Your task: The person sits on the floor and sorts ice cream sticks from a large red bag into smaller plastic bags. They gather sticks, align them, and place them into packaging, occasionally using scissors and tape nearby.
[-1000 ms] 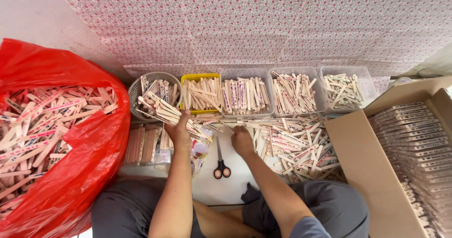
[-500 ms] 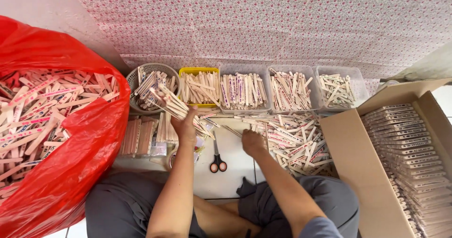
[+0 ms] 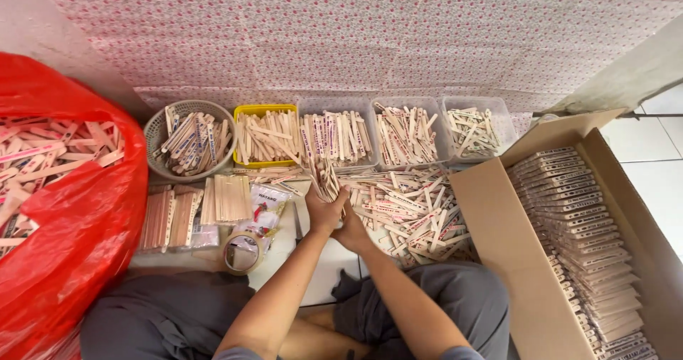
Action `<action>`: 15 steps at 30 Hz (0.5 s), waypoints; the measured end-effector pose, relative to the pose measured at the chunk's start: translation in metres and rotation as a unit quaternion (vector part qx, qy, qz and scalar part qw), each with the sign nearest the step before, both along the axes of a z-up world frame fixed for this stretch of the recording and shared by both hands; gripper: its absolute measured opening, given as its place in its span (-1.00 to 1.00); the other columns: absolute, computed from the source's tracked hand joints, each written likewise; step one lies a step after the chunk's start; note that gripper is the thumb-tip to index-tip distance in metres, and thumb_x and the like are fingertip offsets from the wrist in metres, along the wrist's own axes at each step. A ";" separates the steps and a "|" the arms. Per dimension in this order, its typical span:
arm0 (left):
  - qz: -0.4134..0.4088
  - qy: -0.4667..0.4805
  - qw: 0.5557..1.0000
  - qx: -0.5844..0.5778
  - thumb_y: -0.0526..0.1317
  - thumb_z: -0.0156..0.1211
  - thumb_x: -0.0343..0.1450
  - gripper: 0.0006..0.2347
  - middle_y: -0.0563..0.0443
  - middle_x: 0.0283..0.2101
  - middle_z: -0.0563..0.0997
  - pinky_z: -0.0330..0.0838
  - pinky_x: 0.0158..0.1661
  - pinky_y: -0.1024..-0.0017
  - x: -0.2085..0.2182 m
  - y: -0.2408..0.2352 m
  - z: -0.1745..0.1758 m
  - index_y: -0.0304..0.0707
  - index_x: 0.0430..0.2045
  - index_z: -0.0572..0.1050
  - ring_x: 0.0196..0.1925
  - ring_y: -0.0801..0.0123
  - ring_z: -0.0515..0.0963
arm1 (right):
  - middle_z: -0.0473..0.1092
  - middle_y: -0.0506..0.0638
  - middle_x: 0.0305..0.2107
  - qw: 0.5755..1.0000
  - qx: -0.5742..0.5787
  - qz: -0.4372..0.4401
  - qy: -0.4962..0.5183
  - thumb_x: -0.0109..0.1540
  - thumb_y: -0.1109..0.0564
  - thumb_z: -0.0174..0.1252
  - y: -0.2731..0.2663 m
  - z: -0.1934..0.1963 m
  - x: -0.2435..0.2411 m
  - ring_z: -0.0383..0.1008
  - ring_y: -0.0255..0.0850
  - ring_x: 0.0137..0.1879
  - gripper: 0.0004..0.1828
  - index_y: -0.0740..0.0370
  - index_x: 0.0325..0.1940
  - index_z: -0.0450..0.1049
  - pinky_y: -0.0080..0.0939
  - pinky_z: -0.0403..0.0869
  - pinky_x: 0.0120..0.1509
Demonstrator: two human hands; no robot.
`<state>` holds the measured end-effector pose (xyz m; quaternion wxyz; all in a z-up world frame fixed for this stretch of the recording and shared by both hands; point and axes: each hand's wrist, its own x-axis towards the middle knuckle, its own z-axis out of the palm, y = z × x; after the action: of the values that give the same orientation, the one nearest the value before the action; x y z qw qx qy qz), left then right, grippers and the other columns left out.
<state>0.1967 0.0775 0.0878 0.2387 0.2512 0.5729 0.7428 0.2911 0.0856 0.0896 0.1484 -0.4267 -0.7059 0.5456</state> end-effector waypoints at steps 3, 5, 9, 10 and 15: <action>-0.020 0.037 0.999 -0.002 -0.43 0.54 0.13 -0.73 -0.07 -0.50 0.63 0.50 -0.32 0.28 -0.003 -0.007 -0.011 -0.37 -0.44 0.50 -0.42 0.44 0.53 | 0.48 0.27 0.04 0.995 0.038 -0.075 0.055 0.15 0.24 0.33 0.008 -0.078 -0.010 0.44 0.16 0.24 -0.40 0.26 0.28 0.38 0.13 0.44 0.29; -0.020 0.053 0.998 -0.015 -0.42 0.55 0.11 -0.72 -0.08 -0.51 0.63 0.50 -0.32 0.31 -0.007 -0.007 -0.022 -0.35 -0.43 0.52 -0.43 0.45 0.55 | 0.47 0.38 0.00 0.993 0.066 -0.068 0.072 0.15 0.28 0.29 0.010 -0.087 -0.012 0.44 0.25 0.21 -0.44 0.40 0.23 0.37 0.19 0.44 0.26; -0.017 0.085 0.996 -0.006 -0.45 0.50 0.07 -0.72 -0.15 -0.55 0.63 0.51 -0.38 0.38 -0.016 -0.003 -0.023 -0.33 -0.44 0.54 -0.47 0.44 0.61 | 0.52 0.32 -0.03 0.991 0.049 -0.043 0.113 0.01 0.36 0.36 0.025 -0.123 -0.013 0.50 0.19 0.16 -0.35 0.37 0.21 0.44 0.14 0.48 0.21; -0.019 0.084 0.996 -0.006 -0.45 0.50 0.07 -0.72 -0.15 -0.55 0.63 0.51 -0.38 0.38 -0.016 -0.001 -0.032 -0.33 -0.44 0.54 -0.47 0.44 0.61 | 0.52 0.32 -0.03 0.992 0.049 -0.044 0.112 0.01 0.36 0.36 0.025 -0.106 -0.012 0.50 0.19 0.16 -0.35 0.37 0.21 0.44 0.14 0.48 0.21; -0.006 0.064 0.998 0.012 -0.45 0.47 0.08 -0.74 -0.11 -0.56 0.63 0.48 -0.38 0.45 -0.018 0.004 -0.040 -0.31 -0.46 0.53 -0.46 0.50 0.55 | 0.15 0.37 0.38 0.994 -0.078 0.041 0.057 -0.11 0.51 0.25 0.041 -0.023 0.007 0.09 0.26 0.51 0.20 0.26 0.58 -0.06 0.27 0.10 0.57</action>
<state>0.1790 0.0820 0.0475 0.2028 0.3045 0.5765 0.7306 0.2981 0.1268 0.0667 0.1319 -0.3758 -0.6688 0.6278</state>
